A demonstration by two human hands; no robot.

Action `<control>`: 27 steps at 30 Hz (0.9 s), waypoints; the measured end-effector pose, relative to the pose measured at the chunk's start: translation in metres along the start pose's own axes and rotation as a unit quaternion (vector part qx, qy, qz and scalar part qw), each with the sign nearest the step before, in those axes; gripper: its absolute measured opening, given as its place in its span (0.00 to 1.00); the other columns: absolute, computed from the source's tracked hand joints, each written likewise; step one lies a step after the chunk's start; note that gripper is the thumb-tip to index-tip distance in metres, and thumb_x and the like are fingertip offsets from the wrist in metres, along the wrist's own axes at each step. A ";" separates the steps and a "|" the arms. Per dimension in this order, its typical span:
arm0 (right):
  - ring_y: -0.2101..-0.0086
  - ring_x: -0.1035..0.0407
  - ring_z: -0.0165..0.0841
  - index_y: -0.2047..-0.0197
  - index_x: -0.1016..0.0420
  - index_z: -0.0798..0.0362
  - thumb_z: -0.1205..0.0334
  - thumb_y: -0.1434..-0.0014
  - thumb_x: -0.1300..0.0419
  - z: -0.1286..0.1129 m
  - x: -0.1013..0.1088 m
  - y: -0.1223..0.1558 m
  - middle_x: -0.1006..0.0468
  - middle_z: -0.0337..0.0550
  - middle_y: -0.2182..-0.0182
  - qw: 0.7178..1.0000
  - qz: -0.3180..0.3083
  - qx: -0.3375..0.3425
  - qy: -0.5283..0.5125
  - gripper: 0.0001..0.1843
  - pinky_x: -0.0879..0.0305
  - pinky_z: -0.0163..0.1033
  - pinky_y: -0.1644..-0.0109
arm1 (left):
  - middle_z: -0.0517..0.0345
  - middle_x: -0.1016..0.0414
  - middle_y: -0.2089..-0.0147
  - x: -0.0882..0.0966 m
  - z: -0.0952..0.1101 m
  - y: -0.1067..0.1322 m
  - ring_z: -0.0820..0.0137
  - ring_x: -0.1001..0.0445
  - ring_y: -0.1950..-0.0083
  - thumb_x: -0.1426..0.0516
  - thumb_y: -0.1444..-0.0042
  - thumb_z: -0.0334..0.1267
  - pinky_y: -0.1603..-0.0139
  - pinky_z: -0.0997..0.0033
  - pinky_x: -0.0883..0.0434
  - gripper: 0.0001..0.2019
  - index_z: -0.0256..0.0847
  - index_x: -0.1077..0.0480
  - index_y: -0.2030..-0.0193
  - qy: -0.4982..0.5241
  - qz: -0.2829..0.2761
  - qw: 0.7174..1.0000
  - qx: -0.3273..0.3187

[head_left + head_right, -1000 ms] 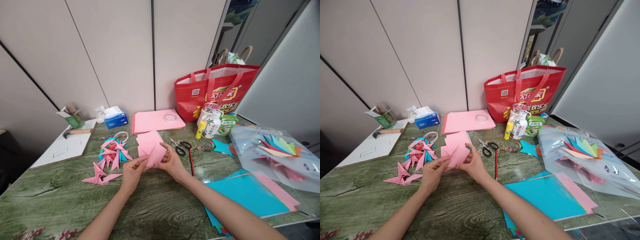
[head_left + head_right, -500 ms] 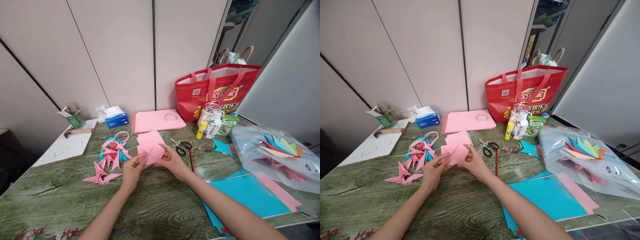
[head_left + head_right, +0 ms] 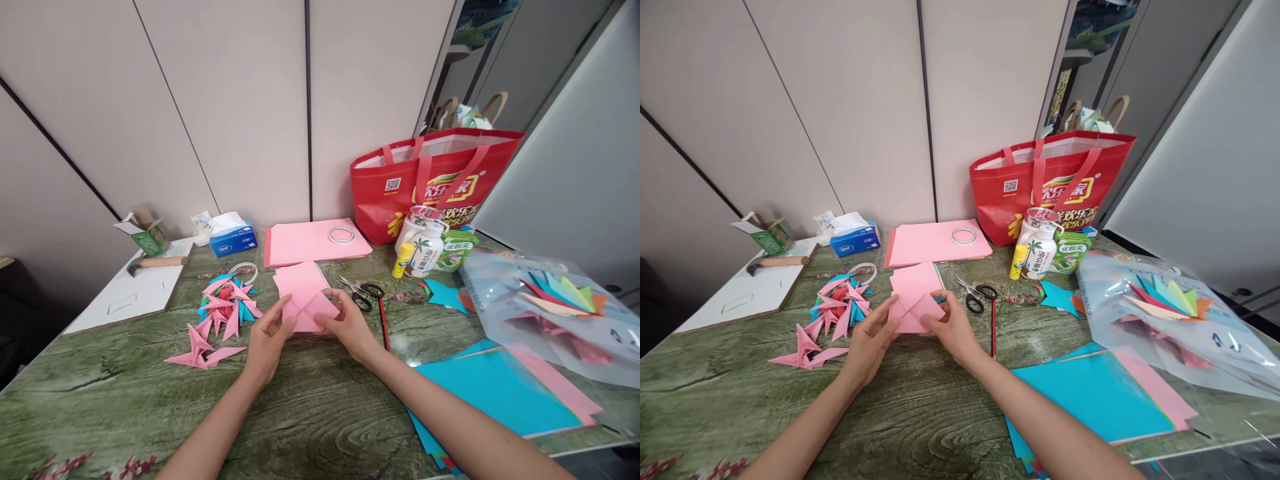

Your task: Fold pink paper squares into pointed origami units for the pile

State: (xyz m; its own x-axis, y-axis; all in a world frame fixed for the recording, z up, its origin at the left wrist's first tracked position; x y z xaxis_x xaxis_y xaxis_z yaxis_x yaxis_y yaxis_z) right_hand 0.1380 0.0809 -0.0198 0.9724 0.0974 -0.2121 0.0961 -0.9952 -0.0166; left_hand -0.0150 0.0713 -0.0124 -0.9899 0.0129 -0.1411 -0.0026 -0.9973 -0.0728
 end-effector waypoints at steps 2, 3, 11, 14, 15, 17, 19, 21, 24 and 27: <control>0.74 0.34 0.29 0.60 0.40 0.51 0.62 0.58 0.38 -0.001 0.001 -0.001 0.30 0.37 0.71 1.000 -0.005 0.015 0.025 0.21 0.35 0.35 0.72 | 0.50 0.30 0.49 0.002 -0.004 -0.001 0.63 0.32 0.50 0.39 0.58 0.37 0.56 0.70 0.32 0.22 0.39 0.31 0.53 -0.010 0.005 1.000 0.007; 0.73 0.34 0.29 0.61 0.40 0.51 0.63 0.59 0.37 -0.002 0.002 -0.001 0.30 0.37 0.71 0.999 -0.007 0.023 0.035 0.22 0.35 0.35 0.70 | 0.50 0.28 0.51 0.004 -0.005 -0.002 0.63 0.30 0.52 0.39 0.58 0.37 0.57 0.71 0.32 0.20 0.38 0.29 0.55 -0.020 0.008 1.000 0.008; 0.74 0.35 0.27 0.69 0.36 0.53 0.63 0.55 0.42 -0.007 0.001 -0.003 0.29 0.36 0.74 0.997 -0.030 0.042 0.050 0.08 0.39 0.33 0.69 | 0.51 0.24 0.57 0.005 0.002 -0.004 0.63 0.29 0.56 0.38 0.61 0.34 0.57 0.69 0.31 0.16 0.37 0.26 0.61 -0.088 0.005 0.996 0.008; 0.73 0.35 0.28 0.74 0.31 0.55 0.63 0.55 0.43 -0.005 -0.002 -0.003 0.29 0.38 0.75 0.995 -0.035 0.039 0.084 0.04 0.39 0.34 0.68 | 0.50 0.27 0.52 0.007 0.007 -0.004 0.62 0.32 0.50 0.39 0.59 0.35 0.53 0.67 0.34 0.20 0.38 0.29 0.55 -0.068 0.021 0.997 -0.018; 0.73 0.35 0.29 0.73 0.30 0.55 0.63 0.55 0.43 -0.004 -0.001 -0.003 0.28 0.39 0.74 0.995 -0.028 0.035 0.085 0.05 0.39 0.35 0.68 | 0.50 0.29 0.50 0.006 0.007 -0.004 0.62 0.34 0.48 0.40 0.57 0.36 0.51 0.67 0.35 0.21 0.39 0.31 0.53 -0.055 0.020 0.998 -0.024; 0.72 0.35 0.29 0.71 0.28 0.55 0.61 0.55 0.42 -0.002 0.000 -0.002 0.27 0.40 0.73 0.997 -0.010 0.027 0.076 0.07 0.38 0.35 0.68 | 0.50 0.32 0.47 0.004 0.005 -0.004 0.62 0.37 0.45 0.41 0.55 0.36 0.51 0.68 0.36 0.22 0.40 0.33 0.50 -0.030 0.007 0.999 -0.019; 0.73 0.35 0.29 0.70 0.27 0.55 0.60 0.55 0.42 -0.001 0.002 -0.002 0.27 0.40 0.72 0.998 0.004 0.017 0.061 0.09 0.37 0.34 0.69 | 0.50 0.32 0.46 0.000 0.000 -0.002 0.61 0.36 0.47 0.41 0.55 0.37 0.53 0.68 0.34 0.21 0.40 0.32 0.51 -0.011 -0.022 1.000 0.010; 0.73 0.36 0.28 0.69 0.26 0.55 0.60 0.54 0.43 0.001 0.002 -0.003 0.29 0.40 0.72 0.999 0.005 0.007 0.044 0.10 0.36 0.34 0.70 | 0.49 0.30 0.49 -0.004 -0.006 -0.001 0.61 0.32 0.51 0.40 0.56 0.37 0.57 0.68 0.32 0.19 0.38 0.29 0.54 0.009 -0.041 0.998 0.040; 0.71 0.35 0.28 0.67 0.26 0.53 0.63 0.54 0.45 0.006 -0.001 -0.004 0.31 0.40 0.68 0.999 -0.025 0.004 0.020 0.10 0.32 0.36 0.69 | 0.49 0.25 0.56 -0.003 -0.009 -0.001 0.65 0.29 0.58 0.39 0.58 0.36 0.61 0.70 0.31 0.18 0.37 0.27 0.57 0.049 -0.030 0.996 0.068; 0.68 0.34 0.29 0.64 0.27 0.52 0.70 0.57 0.46 0.008 -0.007 -0.003 0.32 0.41 0.63 0.996 -0.073 0.041 0.036 0.15 0.31 0.36 0.66 | 0.51 0.24 0.60 0.000 -0.010 -0.003 0.69 0.28 0.61 0.38 0.60 0.35 0.61 0.73 0.32 0.16 0.37 0.26 0.60 0.096 -0.008 0.992 0.083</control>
State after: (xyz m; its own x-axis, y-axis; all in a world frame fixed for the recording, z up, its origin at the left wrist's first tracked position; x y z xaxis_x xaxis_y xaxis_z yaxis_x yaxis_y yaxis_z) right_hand 0.1296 0.0836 -0.0260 0.9622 0.2388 -0.1310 0.2234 -0.9670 -0.1221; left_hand -0.0131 0.0746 -0.0221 -0.9447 0.0269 -0.3270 -0.0578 -0.9947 0.0853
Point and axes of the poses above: each hand's wrist, its own y-axis away from the middle knuckle, its own x-axis out of the back of the hand, z = x × y, the point moved 7 cm from there along -y, towards the middle knuckle
